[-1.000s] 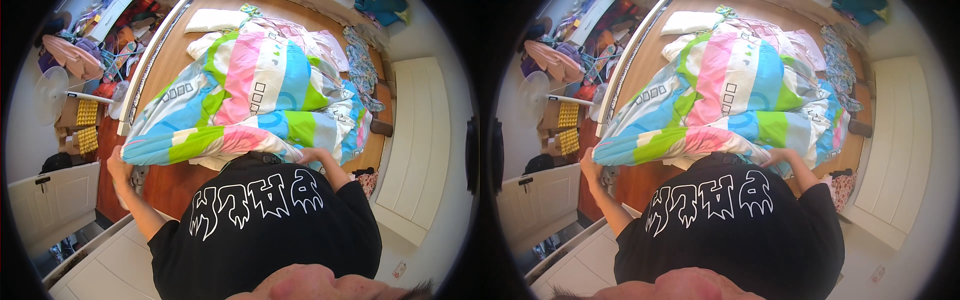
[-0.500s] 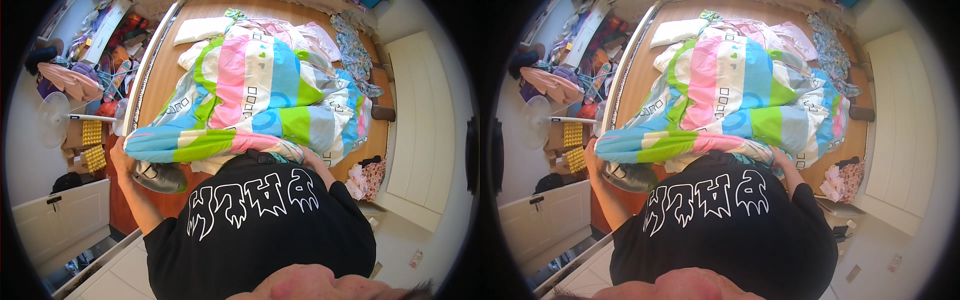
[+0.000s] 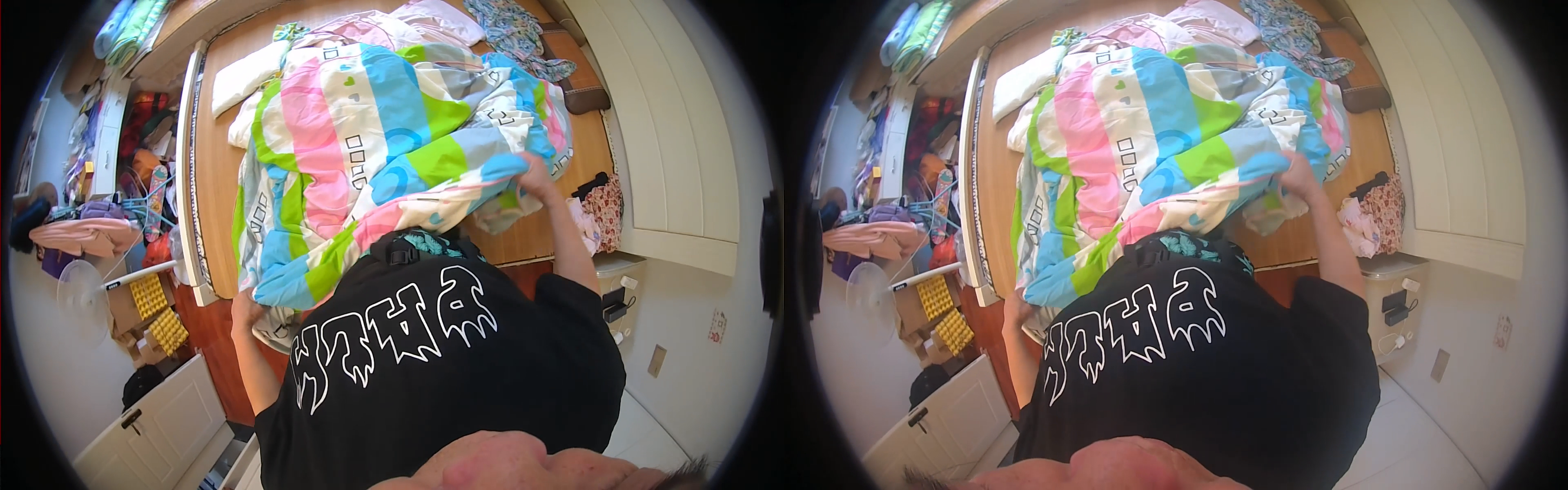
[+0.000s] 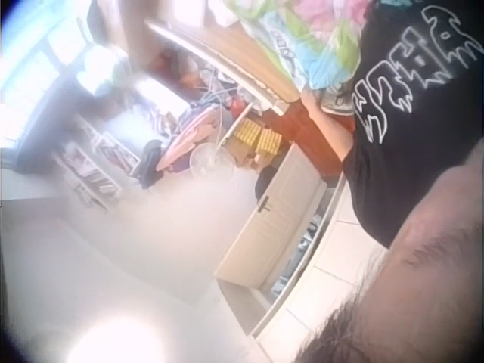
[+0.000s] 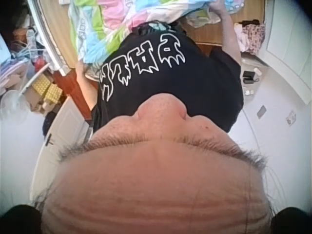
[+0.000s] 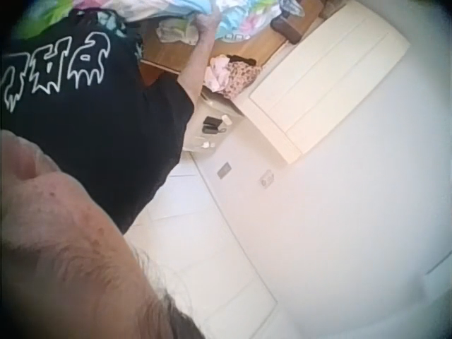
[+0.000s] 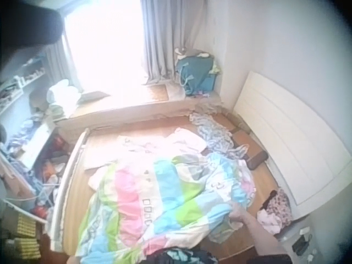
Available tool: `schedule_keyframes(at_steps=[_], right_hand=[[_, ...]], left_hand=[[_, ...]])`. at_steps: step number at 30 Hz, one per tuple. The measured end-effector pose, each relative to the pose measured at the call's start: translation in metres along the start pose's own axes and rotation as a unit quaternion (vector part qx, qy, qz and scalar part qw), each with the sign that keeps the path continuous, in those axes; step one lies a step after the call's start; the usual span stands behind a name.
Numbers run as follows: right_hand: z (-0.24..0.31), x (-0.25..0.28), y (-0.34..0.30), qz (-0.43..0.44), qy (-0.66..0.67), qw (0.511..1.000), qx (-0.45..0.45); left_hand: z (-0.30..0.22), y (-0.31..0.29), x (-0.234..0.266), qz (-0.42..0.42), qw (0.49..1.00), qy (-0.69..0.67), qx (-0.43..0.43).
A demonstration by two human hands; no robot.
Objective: The person folds a patterned duvet cover on a bed, smoothing it out and aligning the edges by hand before folding it into a smaller rectangular shape.
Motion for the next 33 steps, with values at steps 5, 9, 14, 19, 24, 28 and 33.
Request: schedule_keyframes(at_steps=[5, 9, 14, 19, 24, 28, 33], right_hand=[[0.034, 0.056, -0.003, -0.055, 0.386, 0.914, -0.115], [-0.105, -0.04, -0.073, 0.383, -0.115, 0.884, -0.243], [-0.124, -0.051, -0.247, 0.24, 0.19, 0.8, -0.516], [-0.123, -0.113, -0.255, 0.3, 0.248, 0.788, -0.477], [-0.119, -0.064, -0.115, 0.11, 0.182, 0.925, -0.315], [-0.07, -0.041, 0.02, -0.001, 0.195, 0.97, -0.149], [0.222, 0.079, 0.138, -0.22, -0.068, 0.939, 0.255]], left_hand=[[-0.025, 0.053, 0.011, -0.07, 0.992, -0.098, -0.048], [-0.037, 0.076, -0.026, -0.048, 0.996, -0.056, -0.058], [0.008, 0.003, -0.168, 0.176, 0.976, 0.044, 0.12], [0.044, -0.064, -0.243, 0.245, 0.957, -0.084, 0.128], [0.051, -0.019, -0.213, 0.151, 0.968, -0.182, 0.078], [0.029, 0.094, -0.055, -0.192, 0.913, -0.324, -0.158], [-0.021, 0.087, 0.281, -0.65, 0.738, -0.153, -0.097]])
Point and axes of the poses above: each hand's wrist, its own y-axis towards the middle knuckle, its own x-axis out of the back of the hand, z = x × y, the point moved 8 cm from there along y, towards the middle knuckle, and after that the axes turned 4 degrees about -x, right-handed, at the moved point
